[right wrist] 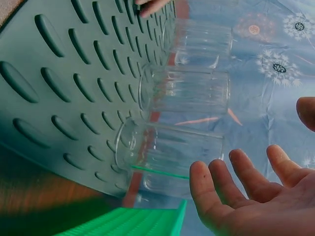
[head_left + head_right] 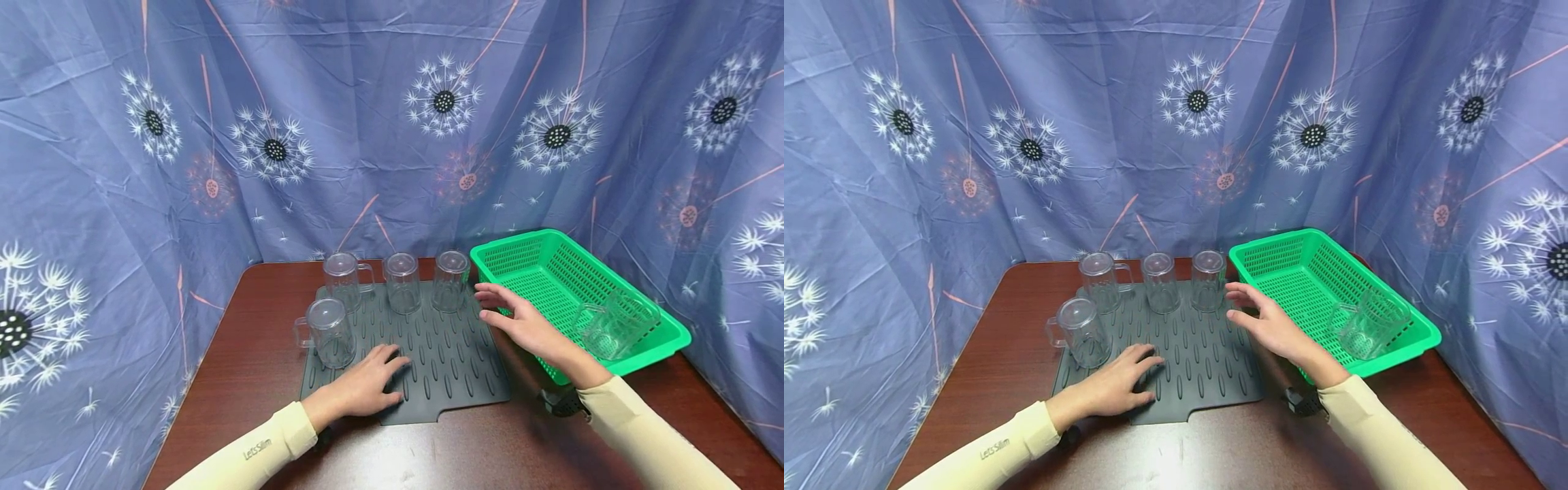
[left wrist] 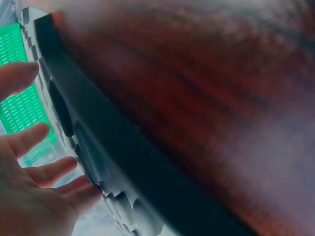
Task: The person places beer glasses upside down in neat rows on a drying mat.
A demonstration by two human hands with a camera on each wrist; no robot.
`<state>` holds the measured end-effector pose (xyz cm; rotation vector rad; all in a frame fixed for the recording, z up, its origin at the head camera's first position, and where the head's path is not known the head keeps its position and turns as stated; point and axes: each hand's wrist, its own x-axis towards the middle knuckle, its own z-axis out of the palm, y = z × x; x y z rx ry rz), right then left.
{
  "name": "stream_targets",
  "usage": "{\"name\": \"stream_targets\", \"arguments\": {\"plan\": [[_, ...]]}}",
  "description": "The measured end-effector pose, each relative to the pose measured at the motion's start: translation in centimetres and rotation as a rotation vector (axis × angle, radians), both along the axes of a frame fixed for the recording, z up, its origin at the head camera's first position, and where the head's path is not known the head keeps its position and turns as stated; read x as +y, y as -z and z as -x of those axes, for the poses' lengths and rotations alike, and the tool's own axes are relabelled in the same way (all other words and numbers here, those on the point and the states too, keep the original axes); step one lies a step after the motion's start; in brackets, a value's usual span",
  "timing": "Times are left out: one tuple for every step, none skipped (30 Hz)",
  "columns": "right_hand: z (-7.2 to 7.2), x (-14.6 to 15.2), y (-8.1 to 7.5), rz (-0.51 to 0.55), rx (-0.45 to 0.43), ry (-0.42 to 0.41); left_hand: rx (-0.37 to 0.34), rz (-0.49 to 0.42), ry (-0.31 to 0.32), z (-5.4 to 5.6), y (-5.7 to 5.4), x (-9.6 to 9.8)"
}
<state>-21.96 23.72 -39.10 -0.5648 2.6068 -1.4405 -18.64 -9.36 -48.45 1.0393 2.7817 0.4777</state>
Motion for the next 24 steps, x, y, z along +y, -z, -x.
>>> {"name": "stream_targets", "arguments": {"plan": [[0.0,0.1,-0.1,-0.007,0.002,0.006,-0.006,0.006,0.003,0.0,0.1,0.0],[-0.1,0.2,-0.3,-0.011,0.005,0.009,-0.012,0.011,0.004,0.0,0.2,0.0],[-0.1,0.3,-0.4,-0.015,0.008,0.013,-0.016,0.015,0.003,0.0,0.3,0.0],[-0.1,0.4,-0.6,-0.016,0.01,0.014,-0.02,0.017,0.002,-0.1,0.4,0.0],[-0.1,0.4,-0.7,-0.013,0.01,0.015,-0.021,0.019,0.0,-0.1,0.4,0.0],[-0.1,0.5,-0.9,-0.011,0.011,0.019,-0.02,0.02,0.0,0.0,0.5,0.1],[-0.1,0.7,-1.1,-0.011,0.012,0.026,-0.022,0.02,0.0,0.0,0.5,0.1],[-0.1,0.9,-1.3,-0.008,0.012,0.029,-0.019,0.019,0.002,0.1,0.5,0.2],[-0.1,1.2,-1.6,-0.008,0.015,0.033,-0.016,0.018,0.006,0.2,0.6,0.3],[-0.1,1.3,-1.7,-0.008,0.015,0.035,-0.015,0.019,0.006,0.2,0.6,0.3],[-0.1,1.5,-1.9,-0.012,0.016,0.04,-0.014,0.02,0.006,0.2,0.7,0.2],[-0.1,1.7,-2.0,-0.018,0.024,0.041,-0.013,0.022,0.006,0.2,0.7,0.2],[-0.1,1.9,-2.2,-0.025,0.029,0.044,-0.014,0.025,0.004,0.3,0.7,0.3],[0.0,2.1,-2.3,-0.03,0.037,0.044,-0.012,0.028,0.003,0.3,0.8,0.3],[0.0,2.4,-2.5,-0.036,0.044,0.046,-0.012,0.032,0.0,0.3,0.8,0.3],[0.0,2.6,-2.6,-0.042,0.047,0.049,-0.012,0.035,-0.003,0.3,0.8,0.3],[0.1,2.8,-2.8,-0.048,0.054,0.049,-0.012,0.039,-0.005,0.3,0.8,0.3],[0.1,3.0,-2.9,-0.058,0.063,0.048,-0.011,0.042,-0.007,0.3,0.8,0.3],[0.1,3.3,-3.1,-0.064,0.064,0.047,-0.011,0.046,-0.009,0.3,0.8,0.3],[0.1,3.4,-3.3,-0.076,0.067,0.044,-0.01,0.048,-0.009,0.3,0.7,0.3],[0.0,3.6,-3.6,-0.089,0.066,0.041,-0.011,0.051,-0.011,0.3,0.7,0.3],[0.0,3.8,-3.9,-0.109,0.069,0.043,-0.01,0.053,-0.011,0.3,0.7,0.3],[0.0,3.9,-4.1,-0.134,0.073,0.041,-0.01,0.055,-0.012,0.2,0.7,0.2],[0.0,4.1,-4.4,-0.157,0.076,0.036,-0.01,0.058,-0.012,0.2,0.7,0.2]]}}
